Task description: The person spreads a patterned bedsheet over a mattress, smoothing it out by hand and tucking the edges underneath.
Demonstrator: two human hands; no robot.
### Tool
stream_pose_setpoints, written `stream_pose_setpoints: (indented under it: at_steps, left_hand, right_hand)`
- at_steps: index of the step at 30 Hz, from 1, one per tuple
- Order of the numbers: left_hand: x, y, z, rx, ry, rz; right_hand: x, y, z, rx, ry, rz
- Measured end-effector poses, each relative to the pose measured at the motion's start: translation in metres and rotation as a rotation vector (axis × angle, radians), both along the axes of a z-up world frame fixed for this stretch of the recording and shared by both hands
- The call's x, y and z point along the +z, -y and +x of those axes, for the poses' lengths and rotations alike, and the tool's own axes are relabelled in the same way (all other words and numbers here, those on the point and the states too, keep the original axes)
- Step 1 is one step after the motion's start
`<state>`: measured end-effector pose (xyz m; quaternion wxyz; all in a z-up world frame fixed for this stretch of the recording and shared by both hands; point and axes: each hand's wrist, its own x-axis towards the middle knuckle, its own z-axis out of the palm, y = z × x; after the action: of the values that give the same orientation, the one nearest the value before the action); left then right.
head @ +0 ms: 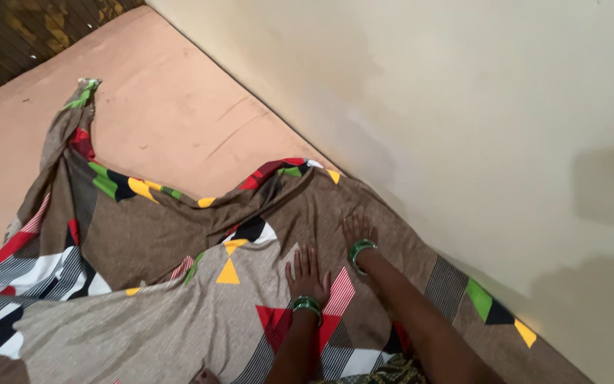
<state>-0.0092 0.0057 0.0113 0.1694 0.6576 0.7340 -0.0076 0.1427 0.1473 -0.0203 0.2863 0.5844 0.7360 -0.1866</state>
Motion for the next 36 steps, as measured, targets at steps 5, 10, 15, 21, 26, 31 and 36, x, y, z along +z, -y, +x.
stream_pose_setpoints:
  at_steps: [5,10,15,21,26,31,36]
  left_hand:
    - [0.001,-0.001,0.001,-0.010,0.001,-0.042]
    - [0.007,-0.004,0.003,-0.047,-0.042,-0.086]
    - [0.023,-0.024,-0.006,-0.120,-0.006,-0.143]
    - [0.101,-0.121,-0.061,-0.264,-0.089,-0.278]
    - [0.161,-0.146,-0.077,-0.356,-0.206,-0.360]
    - [0.162,-0.125,-0.084,-0.413,-0.191,-0.384]
    - [0.148,-0.137,-0.116,-0.397,-0.230,-0.334]
  right_hand:
    - [0.024,-0.017,-0.006,-0.105,-0.118,-0.101]
    - [0.026,-0.026,0.010,-0.140,-0.255,-0.030]
    - [0.073,-0.029,0.030,-0.160,-0.273,0.047]
    - [0.126,-0.017,0.042,-0.122,-0.211,0.120]
    - [0.100,-0.010,0.052,-0.127,-0.258,0.175]
    - [0.040,-0.012,0.028,-0.143,-0.380,0.111]
    - [0.004,0.011,-0.007,-0.156,-0.444,0.061]
